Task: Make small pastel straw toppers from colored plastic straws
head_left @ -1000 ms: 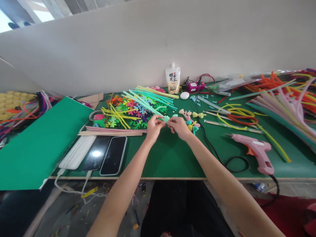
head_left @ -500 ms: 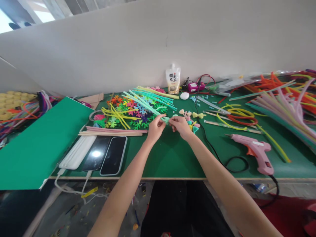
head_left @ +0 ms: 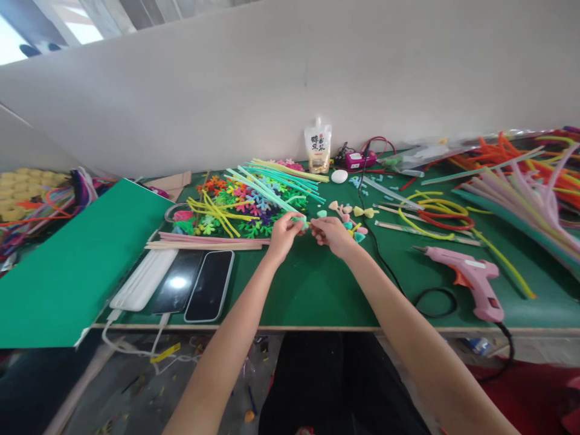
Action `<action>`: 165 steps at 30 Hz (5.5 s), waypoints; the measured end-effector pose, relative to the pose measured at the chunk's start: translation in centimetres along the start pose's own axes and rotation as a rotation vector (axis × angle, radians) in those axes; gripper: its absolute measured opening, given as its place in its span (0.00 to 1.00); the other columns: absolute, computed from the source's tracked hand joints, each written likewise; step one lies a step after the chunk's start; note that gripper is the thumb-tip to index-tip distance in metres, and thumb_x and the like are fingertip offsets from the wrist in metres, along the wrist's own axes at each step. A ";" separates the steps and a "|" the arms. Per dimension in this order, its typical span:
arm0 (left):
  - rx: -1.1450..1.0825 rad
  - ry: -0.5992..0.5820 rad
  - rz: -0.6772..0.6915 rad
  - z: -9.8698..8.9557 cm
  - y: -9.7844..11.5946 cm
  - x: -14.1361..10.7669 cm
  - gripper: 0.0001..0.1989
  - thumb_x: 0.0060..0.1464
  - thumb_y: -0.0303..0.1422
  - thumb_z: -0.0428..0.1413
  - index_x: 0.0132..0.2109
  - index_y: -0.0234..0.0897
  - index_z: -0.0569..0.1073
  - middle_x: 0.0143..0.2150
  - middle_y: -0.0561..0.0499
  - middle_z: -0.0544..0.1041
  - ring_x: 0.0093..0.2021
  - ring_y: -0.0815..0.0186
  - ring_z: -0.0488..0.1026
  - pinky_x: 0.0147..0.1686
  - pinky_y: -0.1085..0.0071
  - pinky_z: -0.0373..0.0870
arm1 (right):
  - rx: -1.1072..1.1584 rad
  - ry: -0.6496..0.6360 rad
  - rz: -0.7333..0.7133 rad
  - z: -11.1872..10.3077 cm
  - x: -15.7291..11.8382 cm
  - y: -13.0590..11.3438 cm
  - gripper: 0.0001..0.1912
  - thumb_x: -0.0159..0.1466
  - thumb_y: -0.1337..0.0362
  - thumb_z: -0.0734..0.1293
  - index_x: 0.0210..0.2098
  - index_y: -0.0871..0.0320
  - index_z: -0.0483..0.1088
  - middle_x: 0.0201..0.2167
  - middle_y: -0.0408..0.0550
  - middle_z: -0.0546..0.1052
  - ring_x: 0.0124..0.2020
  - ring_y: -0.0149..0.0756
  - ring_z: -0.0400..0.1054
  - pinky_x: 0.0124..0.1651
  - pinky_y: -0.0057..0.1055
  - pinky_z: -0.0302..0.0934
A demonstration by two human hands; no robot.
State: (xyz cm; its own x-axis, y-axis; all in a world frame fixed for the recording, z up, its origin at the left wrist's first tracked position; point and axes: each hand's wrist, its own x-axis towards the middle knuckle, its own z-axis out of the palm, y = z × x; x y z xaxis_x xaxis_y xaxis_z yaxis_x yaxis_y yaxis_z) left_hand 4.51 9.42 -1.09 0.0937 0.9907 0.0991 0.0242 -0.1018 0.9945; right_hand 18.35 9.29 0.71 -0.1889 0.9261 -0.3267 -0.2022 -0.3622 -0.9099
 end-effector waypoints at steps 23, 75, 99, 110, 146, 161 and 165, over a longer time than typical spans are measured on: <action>0.019 0.026 0.147 -0.2 0.4 -0.2 0.09 0.45 0.32 0.58 0.35 0.33 0.73 0.26 0.52 0.74 0.28 0.69 0.70 0.33 0.73 0.65 | 0.132 -0.223 0.200 0.0 -0.4 -0.5 0.14 0.65 0.69 0.54 0.23 0.61 0.60 0.12 0.34 0.54 0.10 0.17 0.41 0.09 0.14 0.37; 0.044 -0.076 -0.022 -0.4 0.0 0.0 0.11 0.44 0.34 0.59 0.33 0.35 0.66 0.22 0.56 0.71 0.24 0.69 0.72 0.29 0.73 0.68 | -0.310 -0.043 -0.146 -0.4 -0.1 0.1 0.06 0.53 0.72 0.68 0.21 0.63 0.67 0.15 0.41 0.69 0.14 0.21 0.60 0.16 0.18 0.61; -0.020 -0.002 -0.026 0.0 -0.4 0.1 0.21 0.42 0.48 0.59 0.29 0.35 0.64 0.16 0.56 0.68 0.18 0.71 0.66 0.22 0.74 0.63 | -0.600 0.168 -0.521 1.2 -0.4 1.2 0.07 0.50 0.74 0.62 0.19 0.57 0.62 0.22 0.43 0.65 0.27 0.31 0.57 0.32 0.26 0.51; 0.133 -0.066 0.018 -0.3 -0.2 -0.1 0.11 0.46 0.36 0.58 0.34 0.35 0.67 0.23 0.54 0.72 0.26 0.66 0.73 0.30 0.72 0.66 | -0.360 0.097 -0.305 -0.3 0.6 0.5 0.11 0.58 0.62 0.61 0.22 0.59 0.62 0.15 0.38 0.63 0.12 0.22 0.52 0.15 0.22 0.50; -0.176 0.002 -0.170 -0.2 1.1 -0.1 0.06 0.44 0.28 0.57 0.30 0.34 0.66 0.17 0.57 0.69 0.16 0.74 0.65 0.19 0.78 0.60 | -0.498 0.023 -0.433 1.3 -0.5 0.8 0.06 0.58 0.70 0.59 0.24 0.58 0.59 0.23 0.42 0.63 0.24 0.28 0.54 0.29 0.26 0.50; -0.007 -0.005 -0.068 0.2 1.1 -0.6 0.07 0.41 0.27 0.58 0.30 0.35 0.67 0.16 0.58 0.69 0.17 0.73 0.64 0.20 0.77 0.60 | -0.378 -0.150 -0.208 0.1 -0.5 0.3 0.08 0.55 0.63 0.62 0.22 0.59 0.59 0.17 0.38 0.59 0.17 0.23 0.48 0.20 0.23 0.43; -0.063 0.018 -0.148 0.0 1.0 -0.5 0.07 0.42 0.31 0.56 0.27 0.35 0.64 0.15 0.57 0.67 0.15 0.74 0.62 0.16 0.78 0.56 | -0.446 -0.021 -0.370 1.0 -0.7 0.8 0.07 0.54 0.71 0.61 0.21 0.59 0.60 0.23 0.42 0.61 0.24 0.27 0.52 0.25 0.24 0.45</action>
State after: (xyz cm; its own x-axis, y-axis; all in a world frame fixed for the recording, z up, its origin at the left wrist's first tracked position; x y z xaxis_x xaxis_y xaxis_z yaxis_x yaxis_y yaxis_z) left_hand 4.48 8.84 -0.18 0.0760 0.9959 -0.0484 -0.0260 0.0505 0.9984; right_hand 17.33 8.24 0.45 -0.2028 0.9786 0.0351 0.1652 0.0696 -0.9838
